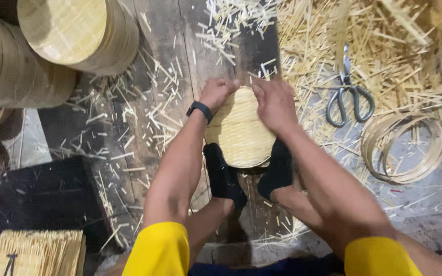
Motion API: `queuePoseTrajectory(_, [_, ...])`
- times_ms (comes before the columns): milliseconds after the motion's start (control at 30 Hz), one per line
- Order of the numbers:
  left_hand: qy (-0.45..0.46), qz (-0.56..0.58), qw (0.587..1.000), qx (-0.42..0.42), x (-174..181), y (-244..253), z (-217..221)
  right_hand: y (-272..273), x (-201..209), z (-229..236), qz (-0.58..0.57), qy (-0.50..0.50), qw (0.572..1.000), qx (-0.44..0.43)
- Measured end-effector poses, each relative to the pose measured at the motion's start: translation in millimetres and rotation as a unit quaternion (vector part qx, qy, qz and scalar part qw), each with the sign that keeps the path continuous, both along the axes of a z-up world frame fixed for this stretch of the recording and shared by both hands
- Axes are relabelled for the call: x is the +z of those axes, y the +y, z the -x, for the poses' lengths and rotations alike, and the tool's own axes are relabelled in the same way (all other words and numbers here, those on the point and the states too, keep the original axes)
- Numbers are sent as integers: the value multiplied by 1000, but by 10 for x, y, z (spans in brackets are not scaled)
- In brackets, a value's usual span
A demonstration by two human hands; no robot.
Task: The person constructs the bottoms of bamboo baskets by weaving thin bamboo strips together, placing a circular wooden frame over the woven piece, and using shears to cut the strips to the shape of the frame.
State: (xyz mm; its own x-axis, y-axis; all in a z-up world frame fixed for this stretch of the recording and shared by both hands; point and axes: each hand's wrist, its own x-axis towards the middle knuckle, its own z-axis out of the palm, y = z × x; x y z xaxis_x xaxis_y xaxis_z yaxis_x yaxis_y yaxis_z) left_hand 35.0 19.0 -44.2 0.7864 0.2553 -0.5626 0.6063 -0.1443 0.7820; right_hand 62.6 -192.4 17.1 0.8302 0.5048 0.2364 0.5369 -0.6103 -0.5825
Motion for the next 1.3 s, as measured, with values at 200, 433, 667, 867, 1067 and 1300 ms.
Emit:
queuePoseTrajectory(200, [-37, -24, 999, 11, -64, -11, 52, 317, 70, 174, 123, 184, 958, -183])
queuePoseTrajectory(433, [11, -13, 1000, 18, 64, -39, 39, 318, -5, -27, 193, 330, 909, -170])
queuePoseTrajectory(667, [-132, -35, 989, 64, -180, 29, 168, 399, -146, -249, 29, 247, 968, -31])
queuePoseTrajectory(867, [-134, -409, 872, 234, -114, -204, 1074, 816, 290, -219, 266, 284, 916, 98])
queuePoseTrajectory(1067, [-2, -138, 945, 296, -256, -201, 1245, 965, 625, -261, 296, 355, 887, 21])
queuePoseTrajectory(1300, [31, 91, 903, 419, -330, 22, 1151, 982, 551, -264, 329, 378, 865, 23])
